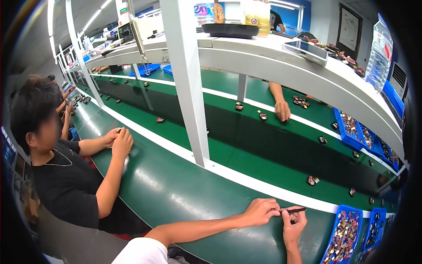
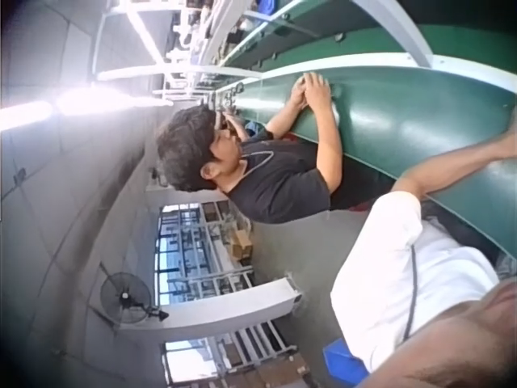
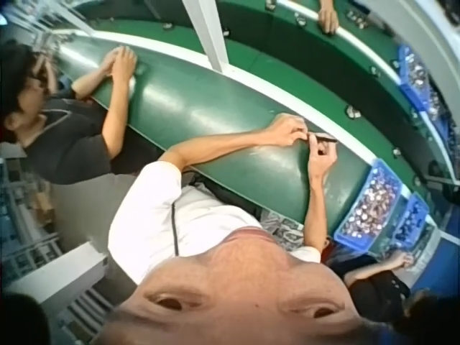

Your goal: Assembling small electronic components on a factory production line.

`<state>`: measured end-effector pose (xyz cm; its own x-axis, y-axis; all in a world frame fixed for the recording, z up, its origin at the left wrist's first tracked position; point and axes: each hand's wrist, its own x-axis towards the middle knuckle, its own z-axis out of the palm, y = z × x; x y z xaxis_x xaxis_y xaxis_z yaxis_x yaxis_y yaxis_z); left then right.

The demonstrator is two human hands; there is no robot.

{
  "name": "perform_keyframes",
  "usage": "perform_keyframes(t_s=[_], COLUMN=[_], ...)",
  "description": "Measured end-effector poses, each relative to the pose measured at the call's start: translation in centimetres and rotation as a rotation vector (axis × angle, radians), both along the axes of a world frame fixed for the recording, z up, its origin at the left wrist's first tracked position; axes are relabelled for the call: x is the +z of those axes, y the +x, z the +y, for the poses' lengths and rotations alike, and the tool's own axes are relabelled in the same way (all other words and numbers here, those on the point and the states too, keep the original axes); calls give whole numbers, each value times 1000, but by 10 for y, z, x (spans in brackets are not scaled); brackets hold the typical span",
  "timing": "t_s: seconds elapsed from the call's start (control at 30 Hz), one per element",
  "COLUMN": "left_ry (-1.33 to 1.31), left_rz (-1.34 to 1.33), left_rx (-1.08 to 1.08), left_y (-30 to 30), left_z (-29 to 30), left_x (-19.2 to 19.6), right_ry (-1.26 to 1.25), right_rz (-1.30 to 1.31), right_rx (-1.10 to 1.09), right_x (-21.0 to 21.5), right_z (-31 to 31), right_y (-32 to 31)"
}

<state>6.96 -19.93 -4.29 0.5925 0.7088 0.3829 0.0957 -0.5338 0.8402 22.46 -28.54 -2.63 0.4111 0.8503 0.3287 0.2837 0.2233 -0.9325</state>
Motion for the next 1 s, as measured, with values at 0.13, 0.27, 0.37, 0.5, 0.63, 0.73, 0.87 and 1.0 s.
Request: perform_keyframes(t_s=[0.13, 0.27, 0.37, 0.5, 0.63, 0.73, 0.87, 1.0], left_ry=[5, -54, -54, -61, -12, 17, -69, -76], left_rz=[15, 3, -29, -20, -45, -81, -30, -35], left_rx=[1, 27, 30, 16, 23, 30, 16, -8], left_y=[0, 4, 7, 2, 0, 5, 0, 2], left_z=[-2, -4, -1, 2, 6, 1, -6, -11], left_x=[6, 7, 2, 3, 4, -2, -1, 4], right_ry=[-6, -81, -48, -38, -57, -45, -115, -53], right_rz=[12, 4, -5, 43, 103, 121, 107, 93], right_rx=[-3, -5, -26, -4, 18, -26, -45, -26], right_x=[2, 1, -8, -12, -12, -21, -15, -12], right_z=[-2, -5, -1, 3, 7, 3, -8, -9], right_y=[4, 8, 12, 12, 12, 16, 11, 8])
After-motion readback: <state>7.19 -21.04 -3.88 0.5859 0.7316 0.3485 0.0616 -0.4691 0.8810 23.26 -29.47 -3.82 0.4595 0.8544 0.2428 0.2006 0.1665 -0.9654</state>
